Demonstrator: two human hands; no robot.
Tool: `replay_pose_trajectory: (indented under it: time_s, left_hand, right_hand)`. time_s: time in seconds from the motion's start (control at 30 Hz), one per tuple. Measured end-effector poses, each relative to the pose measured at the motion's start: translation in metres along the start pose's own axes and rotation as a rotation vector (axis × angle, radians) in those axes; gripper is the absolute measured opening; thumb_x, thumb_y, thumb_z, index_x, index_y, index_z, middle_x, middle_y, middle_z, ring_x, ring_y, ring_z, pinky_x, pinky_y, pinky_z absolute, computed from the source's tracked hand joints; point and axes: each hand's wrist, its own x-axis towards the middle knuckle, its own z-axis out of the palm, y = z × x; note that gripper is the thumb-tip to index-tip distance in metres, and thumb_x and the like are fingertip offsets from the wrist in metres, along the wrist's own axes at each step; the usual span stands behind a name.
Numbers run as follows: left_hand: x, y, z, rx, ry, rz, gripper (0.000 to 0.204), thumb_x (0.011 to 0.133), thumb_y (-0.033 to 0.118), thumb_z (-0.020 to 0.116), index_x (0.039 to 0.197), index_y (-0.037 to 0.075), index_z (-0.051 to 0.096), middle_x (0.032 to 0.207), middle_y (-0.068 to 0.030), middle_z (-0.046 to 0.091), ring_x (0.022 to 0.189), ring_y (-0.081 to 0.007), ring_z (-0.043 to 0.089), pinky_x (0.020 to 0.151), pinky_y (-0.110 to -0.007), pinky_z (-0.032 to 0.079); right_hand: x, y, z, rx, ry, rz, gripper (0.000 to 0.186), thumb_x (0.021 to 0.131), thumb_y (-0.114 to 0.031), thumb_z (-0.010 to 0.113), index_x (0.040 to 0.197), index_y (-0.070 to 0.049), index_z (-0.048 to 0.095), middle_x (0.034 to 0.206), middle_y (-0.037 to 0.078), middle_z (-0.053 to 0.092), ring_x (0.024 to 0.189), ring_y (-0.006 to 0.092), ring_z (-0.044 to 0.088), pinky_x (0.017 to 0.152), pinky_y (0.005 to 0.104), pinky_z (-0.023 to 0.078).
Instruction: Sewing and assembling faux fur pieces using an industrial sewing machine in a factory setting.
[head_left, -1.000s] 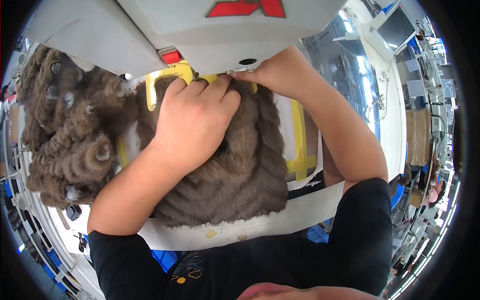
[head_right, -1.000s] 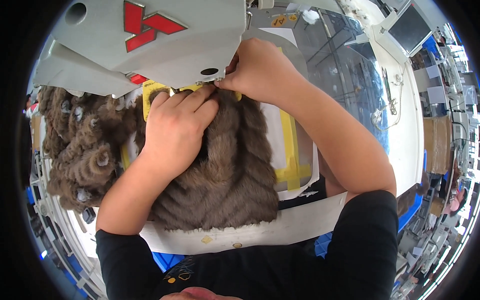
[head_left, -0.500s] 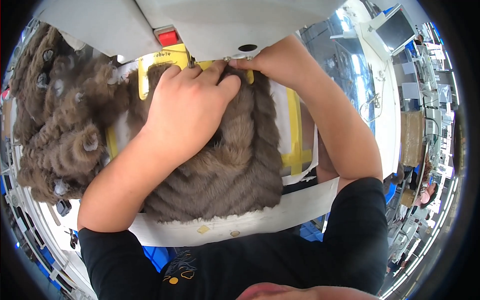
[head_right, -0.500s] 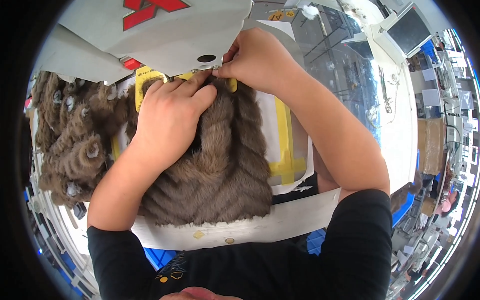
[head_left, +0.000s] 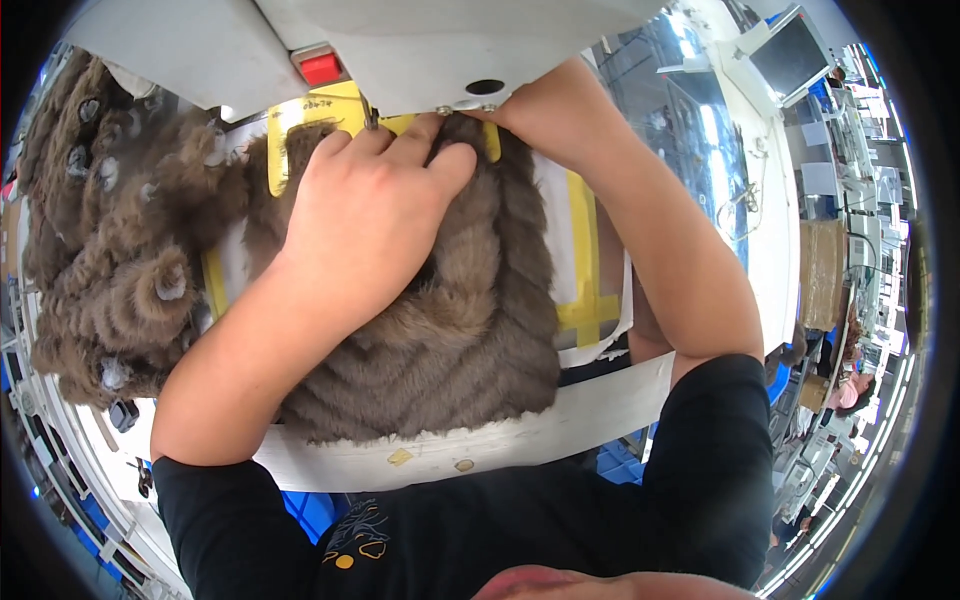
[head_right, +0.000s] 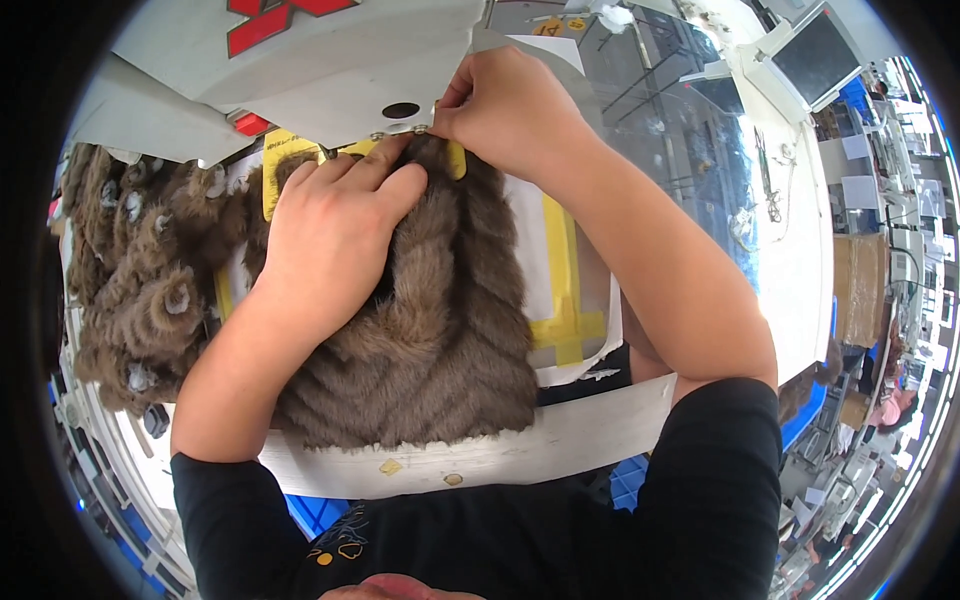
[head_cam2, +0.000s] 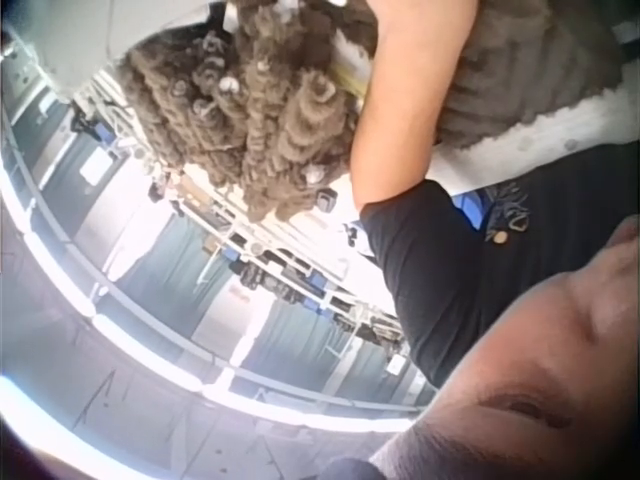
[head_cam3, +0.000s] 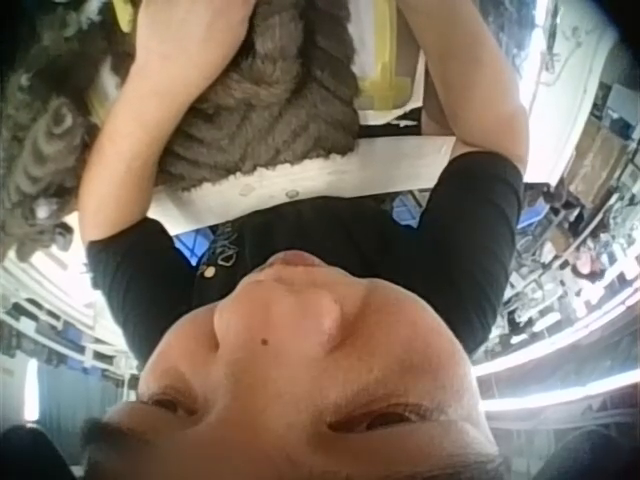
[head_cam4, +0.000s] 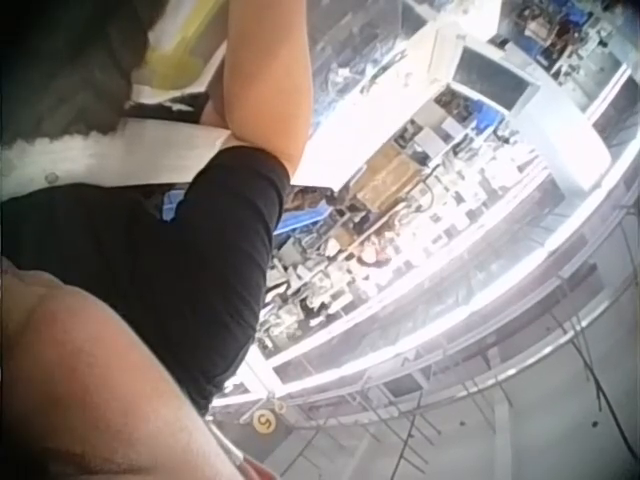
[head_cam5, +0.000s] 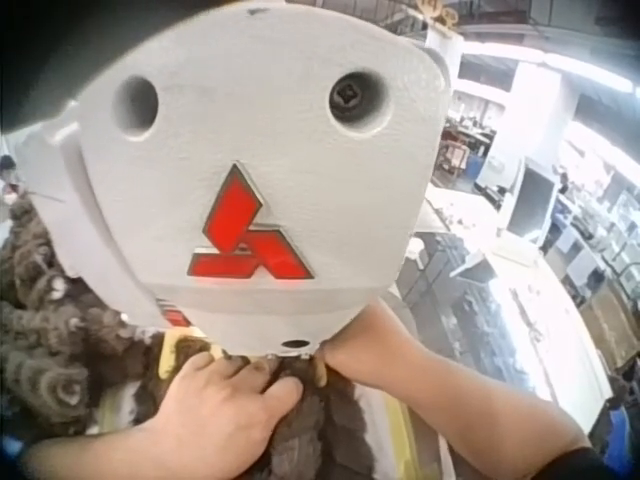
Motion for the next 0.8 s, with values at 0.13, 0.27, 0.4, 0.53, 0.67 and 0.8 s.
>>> replay_pose_trajectory:
  time_s: [0.13, 0.27, 0.4, 0.53, 0.67, 0.8]
  left_hand:
    - [0.000, 0.001, 0.001, -0.004, 0.022, 0.004, 0.014, 0.084, 0.012, 0.062, 0.097, 0.013, 0.064, 0.120, -0.0115, 0.073, 0.085, -0.0239, 0.069, 0.076, -0.037, 0.051]
    - [0.000, 0.003, -0.003, -0.015, -0.064, -0.040, 0.021, 0.083, 0.008, 0.059, 0.103, 0.012, 0.063, 0.125, -0.0088, 0.071, 0.096, -0.0266, 0.068, 0.083, -0.040, 0.051]
    - [-0.001, 0.000, 0.003, 0.001, 0.015, -0.003, 0.015, 0.083, 0.013, 0.063, 0.098, 0.013, 0.064, 0.120, -0.0111, 0.073, 0.083, -0.0238, 0.069, 0.075, -0.037, 0.051]
    - [-0.003, 0.004, -0.006, -0.011, -0.068, -0.055, 0.022, 0.084, 0.012, 0.059, 0.106, 0.012, 0.064, 0.126, -0.0090, 0.071, 0.093, -0.0249, 0.068, 0.082, -0.039, 0.051]
    - [-0.002, 0.002, -0.007, 0.010, -0.122, -0.049, 0.026, 0.084, 0.011, 0.060, 0.109, 0.011, 0.066, 0.127, -0.0088, 0.071, 0.092, -0.0246, 0.068, 0.082, -0.039, 0.051]
    - [-0.002, 0.002, -0.003, -0.031, -0.084, -0.042, 0.026, 0.084, 0.011, 0.060, 0.109, 0.011, 0.066, 0.127, -0.0090, 0.071, 0.094, -0.0251, 0.068, 0.083, -0.039, 0.052]
  right_hand:
    - [-0.010, -0.014, -0.001, -0.123, 0.009, -0.028, 0.025, 0.078, -0.023, 0.073, 0.086, 0.000, 0.076, 0.083, 0.018, 0.074, 0.082, 0.0361, 0.073, 0.076, 0.0419, 0.058]
    - [-0.018, -0.029, 0.002, -0.324, 0.091, -0.094, 0.024, 0.083, -0.023, 0.069, 0.092, -0.002, 0.076, 0.085, 0.019, 0.074, 0.086, 0.0406, 0.071, 0.078, 0.0465, 0.058]
    - [-0.021, -0.033, -0.019, -0.218, -0.011, -0.065, 0.022, 0.086, -0.020, 0.066, 0.096, -0.001, 0.075, 0.093, 0.019, 0.074, 0.088, 0.0401, 0.071, 0.080, 0.0471, 0.057]
    - [-0.042, -0.044, -0.040, -0.191, -0.268, -0.255, 0.026, 0.089, -0.011, 0.059, 0.108, -0.004, 0.075, 0.114, 0.015, 0.074, 0.101, 0.0361, 0.070, 0.087, 0.0448, 0.058]
    - [-0.048, -0.028, -0.028, -0.132, -0.282, -0.302, 0.037, 0.088, -0.006, 0.056, 0.120, -0.008, 0.074, 0.123, 0.008, 0.074, 0.112, 0.0294, 0.069, 0.092, 0.0418, 0.058]
    - [-0.054, -0.044, -0.026, -0.323, -0.232, -0.267, 0.037, 0.088, -0.006, 0.054, 0.120, -0.010, 0.074, 0.123, 0.005, 0.074, 0.111, 0.0255, 0.070, 0.089, 0.0398, 0.059]
